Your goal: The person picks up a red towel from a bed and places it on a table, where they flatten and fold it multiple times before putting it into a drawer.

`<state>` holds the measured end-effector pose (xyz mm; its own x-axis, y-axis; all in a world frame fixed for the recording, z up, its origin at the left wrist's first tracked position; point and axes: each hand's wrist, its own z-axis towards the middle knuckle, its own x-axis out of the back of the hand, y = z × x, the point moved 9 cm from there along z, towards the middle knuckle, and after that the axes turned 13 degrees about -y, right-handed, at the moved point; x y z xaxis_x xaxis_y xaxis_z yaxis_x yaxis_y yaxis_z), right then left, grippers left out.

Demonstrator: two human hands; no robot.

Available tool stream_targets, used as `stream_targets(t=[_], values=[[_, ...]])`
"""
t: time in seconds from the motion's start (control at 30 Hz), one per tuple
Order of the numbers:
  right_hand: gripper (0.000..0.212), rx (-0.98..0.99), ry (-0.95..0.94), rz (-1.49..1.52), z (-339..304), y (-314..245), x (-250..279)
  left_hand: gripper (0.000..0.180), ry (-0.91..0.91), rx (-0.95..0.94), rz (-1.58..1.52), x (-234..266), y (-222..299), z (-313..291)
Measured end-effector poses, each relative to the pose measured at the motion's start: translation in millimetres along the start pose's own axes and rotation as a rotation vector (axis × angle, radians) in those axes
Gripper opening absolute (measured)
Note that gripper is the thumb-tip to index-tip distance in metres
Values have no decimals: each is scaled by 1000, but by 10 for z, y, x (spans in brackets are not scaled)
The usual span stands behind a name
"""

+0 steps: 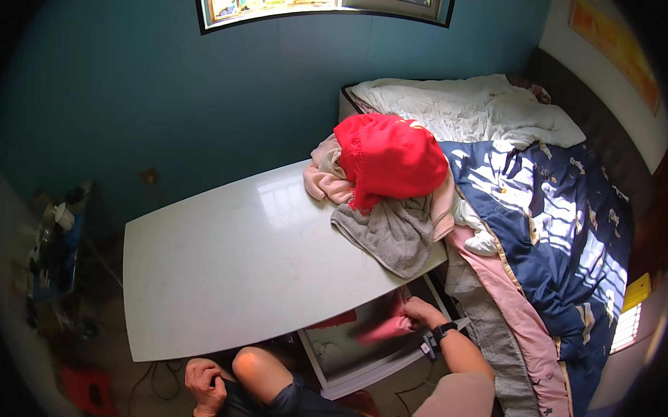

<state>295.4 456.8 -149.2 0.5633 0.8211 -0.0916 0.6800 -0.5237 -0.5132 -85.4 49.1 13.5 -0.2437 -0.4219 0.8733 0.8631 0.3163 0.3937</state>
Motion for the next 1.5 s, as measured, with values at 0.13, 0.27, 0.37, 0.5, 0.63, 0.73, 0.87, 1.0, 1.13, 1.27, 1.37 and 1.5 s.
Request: stream_targets(t=[0.13,0.27,0.37,0.5,0.63,0.73,0.87,1.0,1.13,1.27,1.37,1.5], values=[[31,272,-20,-276,-741,-477,199,13,17,-9,-43,64,38,-17],[33,720,12,-126,-1676,-1605,370,12,36,-25,-51,89,46,-65],[39,1056,1,51,-2207,-2490,408,12,49,-28,-42,137,55,-116],[36,1303,178,267,-2143,-2990,1237,11,62,-23,-64,59,-5,-95],[42,1097,199,110,-1632,-2977,1072,11,96,-34,-84,79,-27,-121],[56,696,217,-75,-864,-2360,932,11,87,-27,-81,67,-18,-78],[42,760,4,-558,-469,-1318,-66,11,76,-23,-96,91,-3,-79],[34,381,-223,-585,-923,77,-1231,12,54,-19,-85,98,35,-41],[42,236,-40,-320,-960,1372,-1390,12,23,-28,-81,77,84,7],[25,380,103,202,-435,1724,-1258,11,7,-25,-55,74,87,-2],[26,500,201,255,-428,1500,-1232,10,19,-37,-75,19,84,-5],[25,492,250,266,-188,1340,-1143,11,4,25,-58,69,29,-42]])
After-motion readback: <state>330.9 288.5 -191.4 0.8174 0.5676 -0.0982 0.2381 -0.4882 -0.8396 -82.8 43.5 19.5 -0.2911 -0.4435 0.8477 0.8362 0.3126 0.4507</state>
